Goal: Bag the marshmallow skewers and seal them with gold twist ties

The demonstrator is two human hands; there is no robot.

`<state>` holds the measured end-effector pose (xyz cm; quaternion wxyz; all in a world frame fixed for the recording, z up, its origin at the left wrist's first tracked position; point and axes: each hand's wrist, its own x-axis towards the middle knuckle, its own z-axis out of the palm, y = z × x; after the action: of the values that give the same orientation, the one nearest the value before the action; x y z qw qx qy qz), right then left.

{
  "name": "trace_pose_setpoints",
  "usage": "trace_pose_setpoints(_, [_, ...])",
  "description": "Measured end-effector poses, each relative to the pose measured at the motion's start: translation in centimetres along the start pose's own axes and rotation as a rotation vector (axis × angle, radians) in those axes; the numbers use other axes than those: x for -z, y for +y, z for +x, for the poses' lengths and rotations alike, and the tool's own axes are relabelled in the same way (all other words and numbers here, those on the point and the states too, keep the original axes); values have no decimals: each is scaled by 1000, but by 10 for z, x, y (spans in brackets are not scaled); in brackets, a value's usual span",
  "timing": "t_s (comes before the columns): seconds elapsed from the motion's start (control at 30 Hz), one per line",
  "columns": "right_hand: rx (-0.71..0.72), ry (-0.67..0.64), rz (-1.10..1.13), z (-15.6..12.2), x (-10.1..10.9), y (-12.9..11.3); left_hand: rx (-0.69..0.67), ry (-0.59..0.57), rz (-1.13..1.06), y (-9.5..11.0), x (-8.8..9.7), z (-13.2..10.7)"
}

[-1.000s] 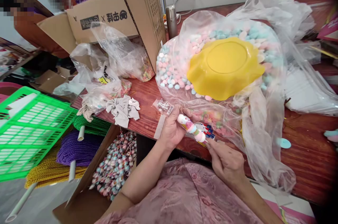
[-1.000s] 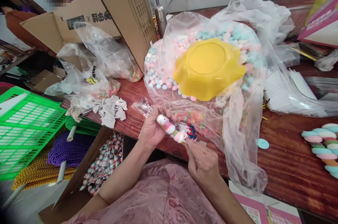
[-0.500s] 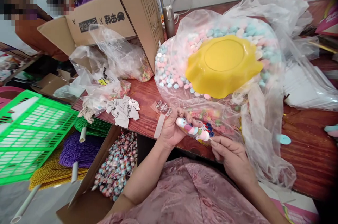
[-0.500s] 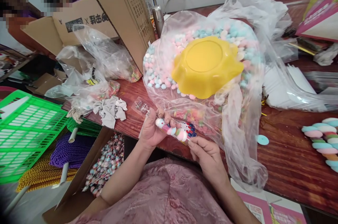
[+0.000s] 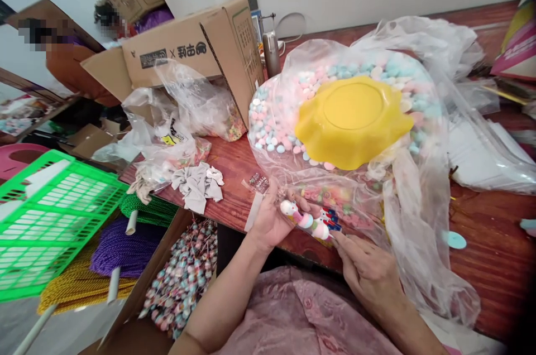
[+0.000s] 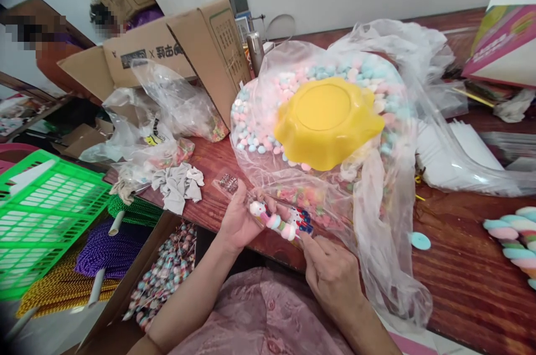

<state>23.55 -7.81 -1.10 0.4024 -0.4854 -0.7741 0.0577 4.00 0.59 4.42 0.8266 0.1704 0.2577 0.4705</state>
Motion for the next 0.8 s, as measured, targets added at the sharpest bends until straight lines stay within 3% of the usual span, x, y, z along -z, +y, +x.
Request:
trace_pose_setpoints(0.1, [63, 4, -125, 1, 0, 6, 24, 53, -73, 1, -2, -2])
trace_pose_setpoints(0.2, [-11, 23, -32, 2, -3, 0, -29, 70, -74, -6, -6, -4])
trace_pose_setpoints(0.27, [-162, -19, 177, 4, -3, -8, -75, 72, -12, -11, -8, -5])
trace_pose_setpoints(0.4, [-654, -291, 809, 6, 1, -21, -209, 133, 105, -15, -7, -4])
trace_pose_setpoints(0.47, [-809, -329, 998, 6, 2, -25, -249, 174, 90, -13, -7, -3])
trace_pose_setpoints(0.57, [-837, -259, 959, 9, 3, -28, -247, 197, 13, -8, -7, -2])
trace_pose_setpoints(0.8, [-756, 66, 706, 10, 2, -32, -184, 163, -144, 0, -3, -4])
